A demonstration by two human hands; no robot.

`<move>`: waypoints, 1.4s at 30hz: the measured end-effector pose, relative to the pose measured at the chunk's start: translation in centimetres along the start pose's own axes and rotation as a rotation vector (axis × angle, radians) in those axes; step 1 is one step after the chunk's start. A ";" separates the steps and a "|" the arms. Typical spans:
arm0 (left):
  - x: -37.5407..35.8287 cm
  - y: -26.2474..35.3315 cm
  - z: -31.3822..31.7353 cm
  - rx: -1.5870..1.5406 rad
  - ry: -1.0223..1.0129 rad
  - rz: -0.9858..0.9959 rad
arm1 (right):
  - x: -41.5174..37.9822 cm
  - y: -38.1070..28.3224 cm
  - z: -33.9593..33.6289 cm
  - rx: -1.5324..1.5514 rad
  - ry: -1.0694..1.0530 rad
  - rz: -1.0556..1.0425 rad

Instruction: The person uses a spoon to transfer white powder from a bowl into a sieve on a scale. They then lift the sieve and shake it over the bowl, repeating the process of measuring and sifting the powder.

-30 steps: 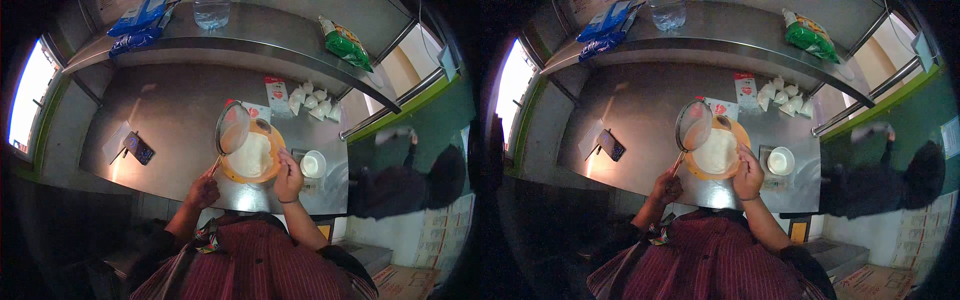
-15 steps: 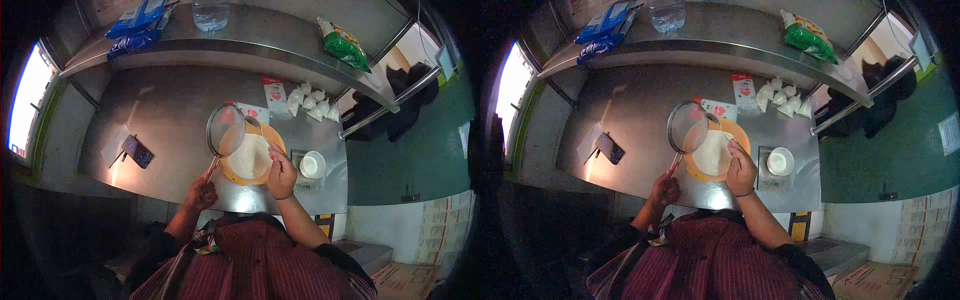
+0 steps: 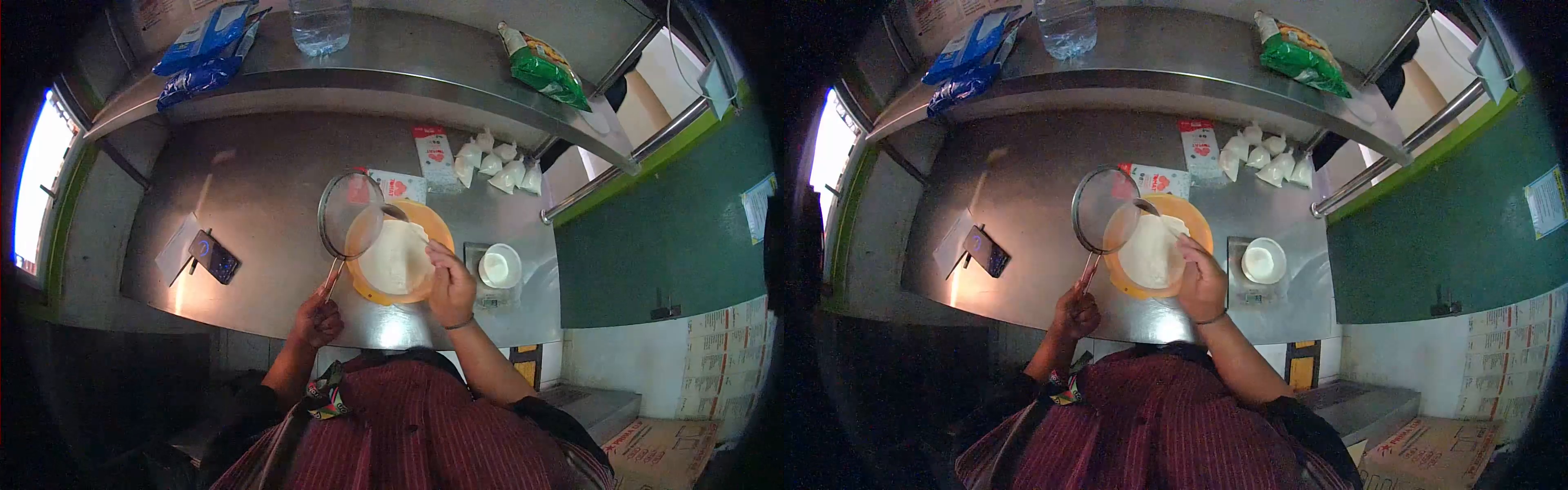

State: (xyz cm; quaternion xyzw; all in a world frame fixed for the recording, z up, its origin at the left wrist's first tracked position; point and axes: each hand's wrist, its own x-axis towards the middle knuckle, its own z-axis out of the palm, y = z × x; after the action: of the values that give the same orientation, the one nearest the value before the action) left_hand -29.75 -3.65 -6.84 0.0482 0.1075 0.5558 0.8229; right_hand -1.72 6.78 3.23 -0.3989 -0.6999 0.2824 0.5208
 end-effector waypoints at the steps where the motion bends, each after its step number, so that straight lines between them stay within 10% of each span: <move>1: 0.0 0.1 0.8 0.001 0.000 0.000 | 0.0 0.7 -0.7 -0.018 0.033 -0.030; 15: 1.2 0.3 8.9 1.369 0.274 0.083 | -2.1 3.7 -4.5 -0.060 0.142 0.285; 24: 2.4 -1.3 7.1 0.939 0.287 0.136 | -0.4 4.7 -3.3 -0.194 0.074 0.262; 42: 4.0 -3.6 6.0 1.093 0.326 0.220 | -1.1 6.1 -1.6 -0.061 0.023 0.392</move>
State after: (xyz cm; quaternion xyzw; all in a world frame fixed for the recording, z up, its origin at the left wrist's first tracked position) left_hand -23.66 -1.04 -2.23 0.3907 0.4984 0.5023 0.5887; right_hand 1.56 8.97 -1.81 -0.5463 -0.6111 0.3526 0.4513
